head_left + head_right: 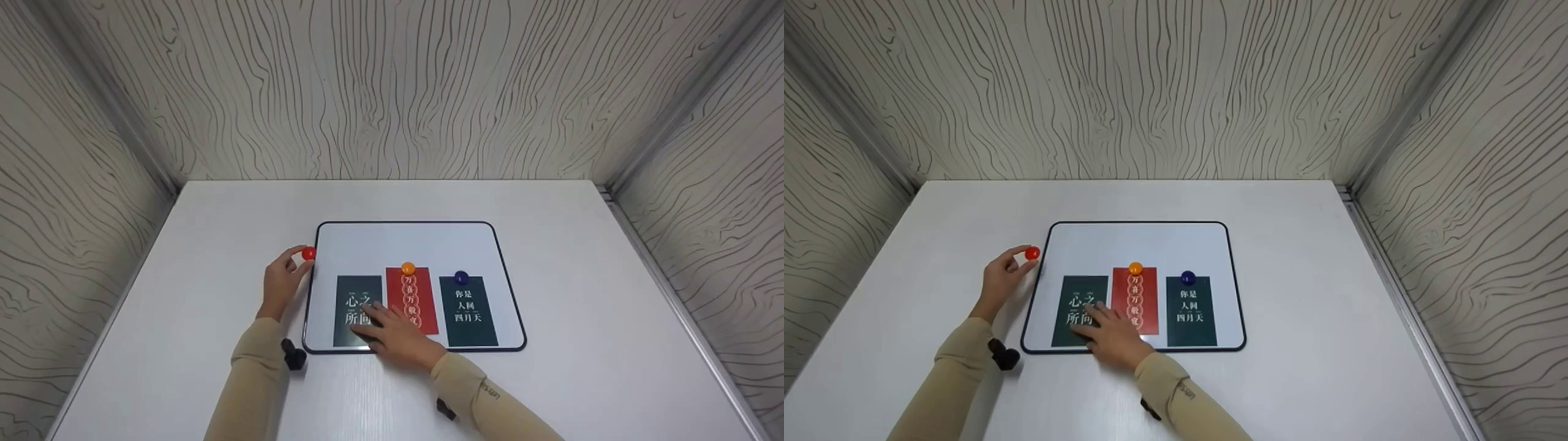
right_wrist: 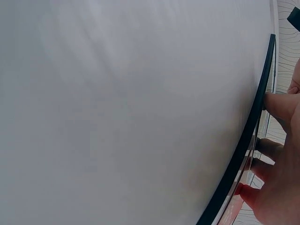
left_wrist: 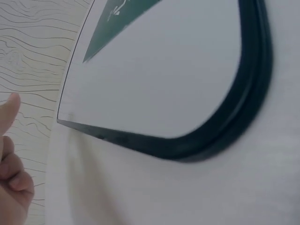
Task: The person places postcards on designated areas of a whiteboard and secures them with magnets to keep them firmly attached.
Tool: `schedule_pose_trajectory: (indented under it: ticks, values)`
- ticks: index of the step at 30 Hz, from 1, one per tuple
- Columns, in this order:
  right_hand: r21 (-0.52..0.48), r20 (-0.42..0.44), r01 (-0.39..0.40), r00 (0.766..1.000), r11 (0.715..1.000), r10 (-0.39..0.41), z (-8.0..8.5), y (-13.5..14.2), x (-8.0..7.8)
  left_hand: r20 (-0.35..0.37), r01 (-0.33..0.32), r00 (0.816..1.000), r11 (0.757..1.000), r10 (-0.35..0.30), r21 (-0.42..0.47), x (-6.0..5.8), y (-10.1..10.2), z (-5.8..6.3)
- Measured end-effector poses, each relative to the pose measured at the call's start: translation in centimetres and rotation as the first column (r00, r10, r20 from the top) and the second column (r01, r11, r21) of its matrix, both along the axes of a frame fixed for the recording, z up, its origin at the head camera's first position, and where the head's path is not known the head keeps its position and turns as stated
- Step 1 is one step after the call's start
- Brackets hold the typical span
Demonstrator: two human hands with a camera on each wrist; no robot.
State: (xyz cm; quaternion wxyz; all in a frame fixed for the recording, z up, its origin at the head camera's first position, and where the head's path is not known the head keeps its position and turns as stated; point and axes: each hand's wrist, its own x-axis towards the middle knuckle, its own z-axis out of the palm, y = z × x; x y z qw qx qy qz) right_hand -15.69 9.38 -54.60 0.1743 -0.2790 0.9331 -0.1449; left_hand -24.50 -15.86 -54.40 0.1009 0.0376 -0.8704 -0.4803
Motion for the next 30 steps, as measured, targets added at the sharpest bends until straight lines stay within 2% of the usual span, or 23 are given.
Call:
schedule_pose_trajectory:
  ticks: [6, 11, 22, 30]
  values:
    - [-0.008, 0.005, 0.002, 1.0, 1.0, -0.002, 0.0, 0.0, 0.0, -0.021, 0.002, 1.0, 1.0, -0.002, 0.004, 0.2, 0.3, 0.4]
    - [-0.001, 0.01, 0.0, 1.0, 1.0, 0.0, 0.1, -0.1, 0.0, -0.015, -0.005, 1.0, 1.0, 0.005, -0.005, 0.2, 0.9, 0.3]
    - [0.023, -0.062, -0.038, 0.997, 0.999, 0.039, 0.0, 0.0, 0.0, -0.03, 0.024, 0.999, 1.0, -0.024, -0.018, 0.5, 2.2, 0.5]
    - [0.007, -0.046, -0.036, 0.998, 0.999, 0.036, 0.0, 0.1, 0.1, -0.05, 0.028, 0.998, 0.999, -0.03, -0.031, 0.7, 2.5, 0.5]
